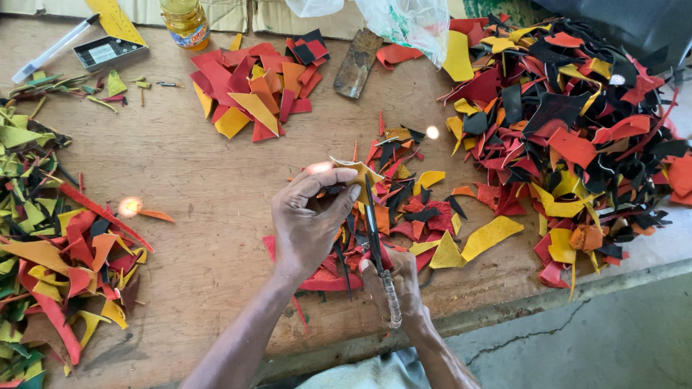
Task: The person uses shears to cut small pieces of red and yellow material into smaller shapes. The cut pieces are dropped onto a wooden table already covered with similar scraps.
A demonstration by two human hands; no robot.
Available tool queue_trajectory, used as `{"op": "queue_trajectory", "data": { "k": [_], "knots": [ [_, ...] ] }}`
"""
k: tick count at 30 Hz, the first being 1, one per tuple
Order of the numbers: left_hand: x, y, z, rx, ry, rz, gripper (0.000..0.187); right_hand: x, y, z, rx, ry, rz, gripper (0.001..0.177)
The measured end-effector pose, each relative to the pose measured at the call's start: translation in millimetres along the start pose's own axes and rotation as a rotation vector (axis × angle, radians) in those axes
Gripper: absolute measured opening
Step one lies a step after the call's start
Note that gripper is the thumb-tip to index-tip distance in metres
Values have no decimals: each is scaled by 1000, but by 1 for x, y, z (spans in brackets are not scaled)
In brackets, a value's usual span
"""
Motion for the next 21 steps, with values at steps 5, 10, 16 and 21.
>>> {"op": "queue_trajectory", "data": {
  "k": [5,10,16,21],
  "knots": [
    [-3,0,0,-5,51,21,18,-2,-3,1,-14,-20,-27,24],
    [-3,0,0,-12,-7,20,20,-13,-8,-1,-34,-37,90,20],
    [2,3,6,-50,-28,-11,21,-21,-16,-5,-40,-105,21,19],
    [5,2,7,-47,-4,11,21,-12,-16,1,-40,-227,56,16]
  ]
}}
Point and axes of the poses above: each hand's wrist, its own y-axis away from the middle knuckle, its own z-axis out of the palm, x = y × z, the point moved 3 cm from there along -y, towards the middle knuckle, and after that the axes turned 4 degrees about -y, right-handed, at the moved point
